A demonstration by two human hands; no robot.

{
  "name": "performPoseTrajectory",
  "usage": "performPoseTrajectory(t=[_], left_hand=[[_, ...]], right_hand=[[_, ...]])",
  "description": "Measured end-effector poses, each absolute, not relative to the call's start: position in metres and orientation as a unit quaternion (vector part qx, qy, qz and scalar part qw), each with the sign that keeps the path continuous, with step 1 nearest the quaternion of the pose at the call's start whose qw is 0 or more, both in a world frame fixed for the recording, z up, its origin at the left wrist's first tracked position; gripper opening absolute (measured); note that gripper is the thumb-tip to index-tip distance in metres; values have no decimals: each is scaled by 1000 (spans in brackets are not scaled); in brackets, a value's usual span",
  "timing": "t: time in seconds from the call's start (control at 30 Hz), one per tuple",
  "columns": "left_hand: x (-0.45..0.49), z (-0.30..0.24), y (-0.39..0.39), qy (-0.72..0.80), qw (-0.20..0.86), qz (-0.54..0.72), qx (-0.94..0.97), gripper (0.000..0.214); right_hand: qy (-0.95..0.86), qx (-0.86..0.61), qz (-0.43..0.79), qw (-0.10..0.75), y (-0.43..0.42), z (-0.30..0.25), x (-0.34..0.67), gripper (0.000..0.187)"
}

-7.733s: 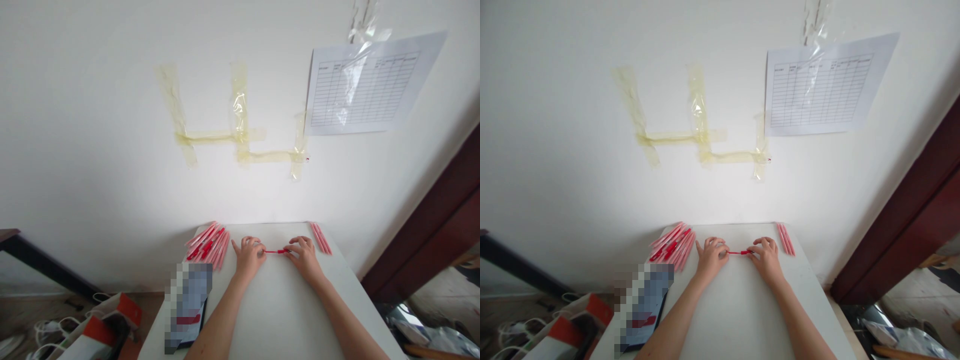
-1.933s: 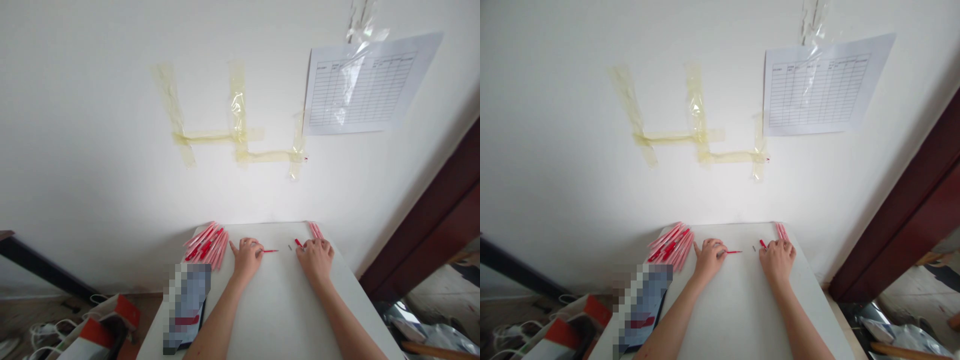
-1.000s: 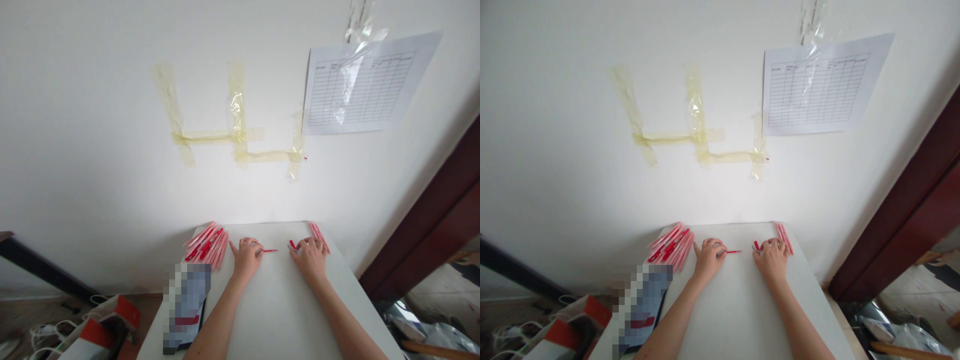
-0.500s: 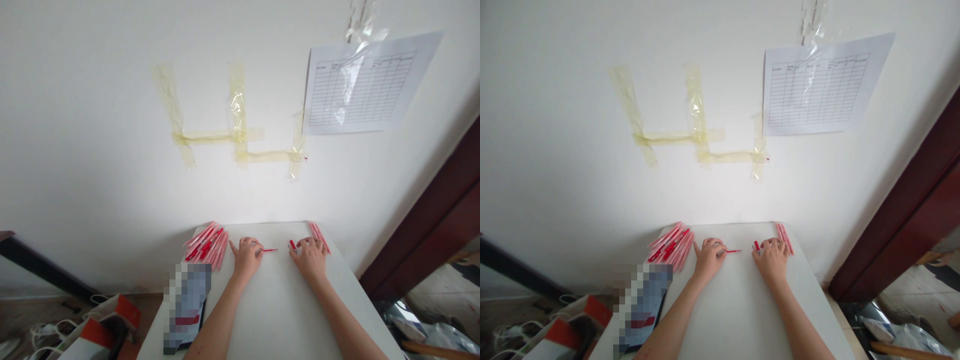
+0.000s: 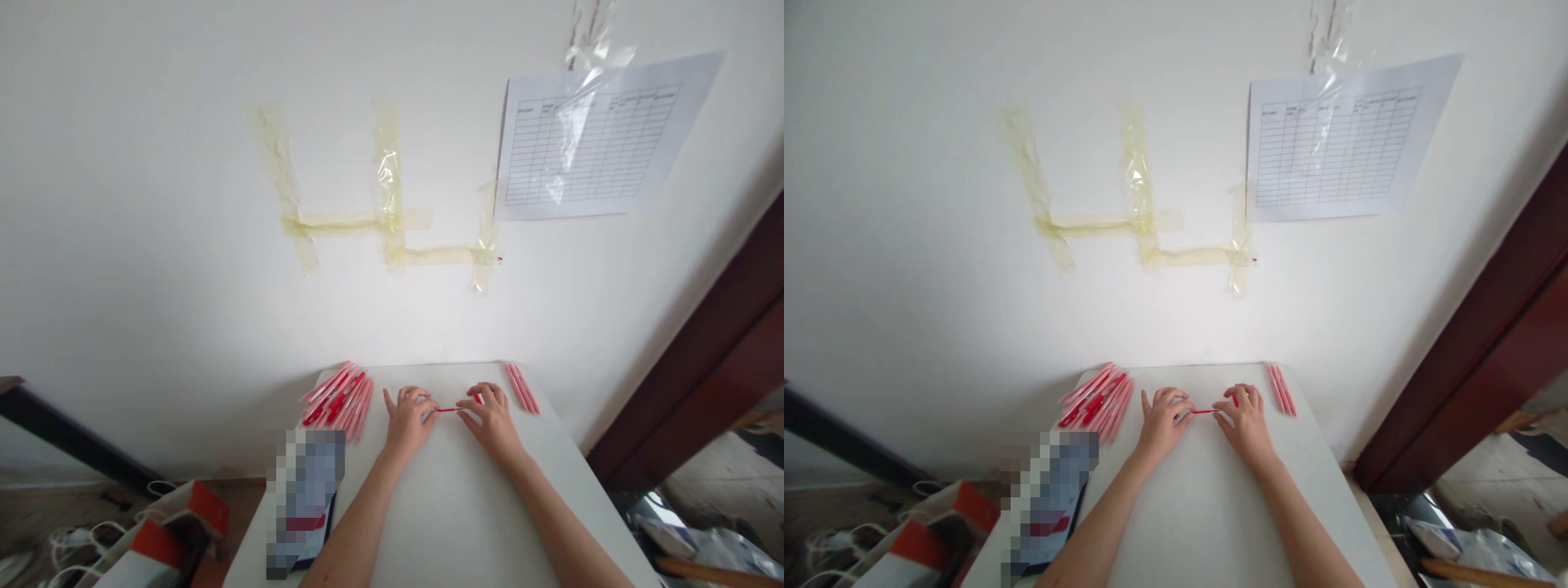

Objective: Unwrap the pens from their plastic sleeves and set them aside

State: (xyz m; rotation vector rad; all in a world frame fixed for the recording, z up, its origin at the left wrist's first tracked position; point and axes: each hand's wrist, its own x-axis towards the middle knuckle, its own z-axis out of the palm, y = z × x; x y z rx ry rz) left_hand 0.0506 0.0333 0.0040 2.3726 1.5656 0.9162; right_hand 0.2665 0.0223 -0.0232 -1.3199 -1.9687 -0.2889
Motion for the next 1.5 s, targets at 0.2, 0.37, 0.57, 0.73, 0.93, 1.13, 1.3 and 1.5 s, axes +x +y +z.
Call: performPoseTrajectory(t=[0.2, 0.37, 0.57, 0.73, 0.93, 1.13, 1.3, 1.5], left_hand=[[50, 2, 35, 530, 76, 307, 787, 12], [45, 3, 39, 560, 71, 303, 768, 18], [41, 4, 40, 589, 43, 302, 748, 21], [41, 4, 40, 601, 33, 292, 744, 22], [42, 5, 40, 609, 34, 285, 739, 21], [42, 7, 39, 612, 40, 285, 737, 20], [43, 7, 38, 612, 42, 281, 738, 20], [43, 8, 38, 611, 46, 282, 738, 20]], right_hand=[[-758, -522, -106, 376, 24, -24, 269, 12], [-731, -544, -114, 396, 28, -26, 281, 14], [-687, -589, -130, 406, 30, -29, 295, 18], [-678, -621, -125, 374, 24, -27, 282, 18], [-682, -647, -106, 324, 15, -17, 263, 15], [-679, -653, -120, 313, 16, -19, 264, 11], [-689, -631, -142, 326, 20, -26, 266, 13], [-692, -620, -155, 335, 19, -25, 265, 11]])
